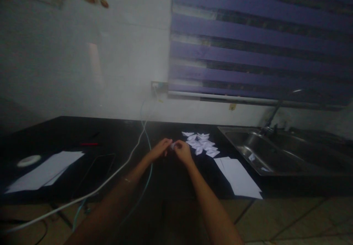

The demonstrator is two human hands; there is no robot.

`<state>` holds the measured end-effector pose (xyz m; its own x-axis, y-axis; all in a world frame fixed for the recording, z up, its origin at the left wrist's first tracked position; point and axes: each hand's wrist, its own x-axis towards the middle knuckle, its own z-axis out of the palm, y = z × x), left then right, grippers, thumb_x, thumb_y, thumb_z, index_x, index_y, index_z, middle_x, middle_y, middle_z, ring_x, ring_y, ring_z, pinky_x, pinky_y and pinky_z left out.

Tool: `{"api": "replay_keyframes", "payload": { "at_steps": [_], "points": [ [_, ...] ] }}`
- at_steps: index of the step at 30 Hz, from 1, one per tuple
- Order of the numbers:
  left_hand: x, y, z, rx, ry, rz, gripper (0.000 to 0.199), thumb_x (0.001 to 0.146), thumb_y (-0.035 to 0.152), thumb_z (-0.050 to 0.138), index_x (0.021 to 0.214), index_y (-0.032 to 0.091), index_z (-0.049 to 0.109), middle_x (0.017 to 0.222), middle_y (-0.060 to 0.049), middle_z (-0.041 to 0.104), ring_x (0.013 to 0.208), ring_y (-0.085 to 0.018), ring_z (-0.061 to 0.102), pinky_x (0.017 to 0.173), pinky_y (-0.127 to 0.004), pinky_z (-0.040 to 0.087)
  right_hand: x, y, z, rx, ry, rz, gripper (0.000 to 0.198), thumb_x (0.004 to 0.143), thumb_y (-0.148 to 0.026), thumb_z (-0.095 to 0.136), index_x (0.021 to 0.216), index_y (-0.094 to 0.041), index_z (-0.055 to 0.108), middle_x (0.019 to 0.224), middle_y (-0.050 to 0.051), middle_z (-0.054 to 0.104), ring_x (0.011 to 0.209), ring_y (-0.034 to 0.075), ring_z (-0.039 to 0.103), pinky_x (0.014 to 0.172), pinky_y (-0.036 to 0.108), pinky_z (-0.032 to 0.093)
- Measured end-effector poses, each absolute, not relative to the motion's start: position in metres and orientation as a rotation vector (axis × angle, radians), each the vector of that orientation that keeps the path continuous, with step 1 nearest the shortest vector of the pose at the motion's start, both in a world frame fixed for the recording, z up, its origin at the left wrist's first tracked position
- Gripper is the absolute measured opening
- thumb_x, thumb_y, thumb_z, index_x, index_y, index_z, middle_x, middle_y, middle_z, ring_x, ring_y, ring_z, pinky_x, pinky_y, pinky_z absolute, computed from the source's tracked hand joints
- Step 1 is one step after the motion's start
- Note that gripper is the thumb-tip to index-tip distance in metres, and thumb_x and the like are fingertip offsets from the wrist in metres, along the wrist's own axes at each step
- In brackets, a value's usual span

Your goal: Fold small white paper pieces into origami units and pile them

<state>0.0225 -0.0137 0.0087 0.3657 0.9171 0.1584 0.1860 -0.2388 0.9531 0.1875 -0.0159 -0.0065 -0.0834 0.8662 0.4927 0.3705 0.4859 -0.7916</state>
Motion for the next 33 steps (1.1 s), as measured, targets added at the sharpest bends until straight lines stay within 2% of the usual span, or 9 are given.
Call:
{"api": "replay_keyframes", "payload": {
  "at_steps": [3,7,11,18,22,27,31,33],
  "points": [
    [0.026,-0.01,0.007,1.718,1.023,0.906,0.061,0.081,0.066,0.042,0.096,0.01,0.062,0.073,-0.003,0.063,0.046,-0.007,0.045,0.045,-0.02,0.032,0.189,-0.018,-0.003,-1.016,-1.609,0.663,0.017,0.074,-0.029,0.058,0.076,-0.016,0.069,0.069,0.004,0.068,0.064,0.018,0.061,0.063,0.028,0.047],
    [0.027,-0.005,0.004,1.765,0.952,0.822,0.066,0.082,0.067,0.04,0.1,0.01,0.066,0.071,-0.005,0.065,0.049,-0.008,0.045,0.048,-0.02,0.031,0.19,-0.021,0.001,-1.004,-1.537,0.634,0.017,0.072,-0.03,0.063,0.077,-0.016,0.072,0.076,0.006,0.071,0.073,0.02,0.064,0.069,0.03,0.048],
    [0.027,-0.006,0.006,1.766,0.932,0.825,0.067,0.083,0.067,0.037,0.101,0.01,0.067,0.074,-0.005,0.067,0.052,-0.009,0.045,0.049,-0.021,0.031,0.189,-0.024,0.003,-1.008,-1.539,0.646,0.018,0.073,-0.031,0.063,0.075,-0.016,0.072,0.07,0.005,0.069,0.066,0.019,0.062,0.062,0.028,0.047],
    [0.024,-0.011,0.01,1.802,0.887,0.799,0.066,0.083,0.066,0.038,0.079,0.008,0.069,0.068,-0.006,0.065,0.053,-0.009,0.045,0.05,-0.021,0.031,0.185,-0.031,0.007,-0.985,-1.616,0.611,0.015,0.075,-0.027,0.061,0.071,-0.016,0.07,0.067,0.004,0.067,0.063,0.017,0.06,0.061,0.027,0.047],
    [0.02,-0.012,0.008,1.793,0.824,0.793,0.058,0.081,0.061,0.048,0.082,0.007,0.069,0.07,-0.006,0.065,0.052,-0.008,0.046,0.05,-0.02,0.033,0.184,-0.03,0.006,-0.996,-1.57,0.727,0.017,0.071,-0.025,0.061,0.083,-0.016,0.069,0.072,0.004,0.067,0.058,0.016,0.059,0.056,0.027,0.046],
    [0.016,-0.011,0.005,1.779,0.844,0.862,0.055,0.08,0.059,0.052,0.088,0.007,0.068,0.069,-0.005,0.064,0.052,-0.009,0.048,0.051,-0.02,0.035,0.187,-0.023,0.003,-0.956,-1.497,0.838,0.035,0.067,-0.021,0.057,0.101,-0.019,0.064,0.088,0.004,0.066,0.069,0.015,0.059,0.059,0.025,0.046],
    [0.015,-0.012,0.007,1.803,0.901,0.863,0.053,0.081,0.058,0.052,0.082,0.007,0.067,0.063,-0.004,0.062,0.051,-0.009,0.049,0.05,-0.019,0.035,0.191,-0.02,0.002,-1.003,-1.364,1.027,0.031,0.07,-0.029,0.058,0.099,-0.019,0.061,0.083,0.003,0.063,0.066,0.014,0.057,0.049,0.021,0.04],
    [0.015,-0.015,0.009,1.837,0.884,0.843,0.051,0.08,0.057,0.053,0.078,0.008,0.067,0.061,-0.004,0.062,0.051,-0.009,0.05,0.051,-0.019,0.035,0.191,-0.021,0.002,-1.013,-1.405,1.021,0.026,0.073,-0.037,0.06,0.092,-0.019,0.063,0.076,0.002,0.062,0.064,0.014,0.056,0.049,0.021,0.039]
  ]
}}
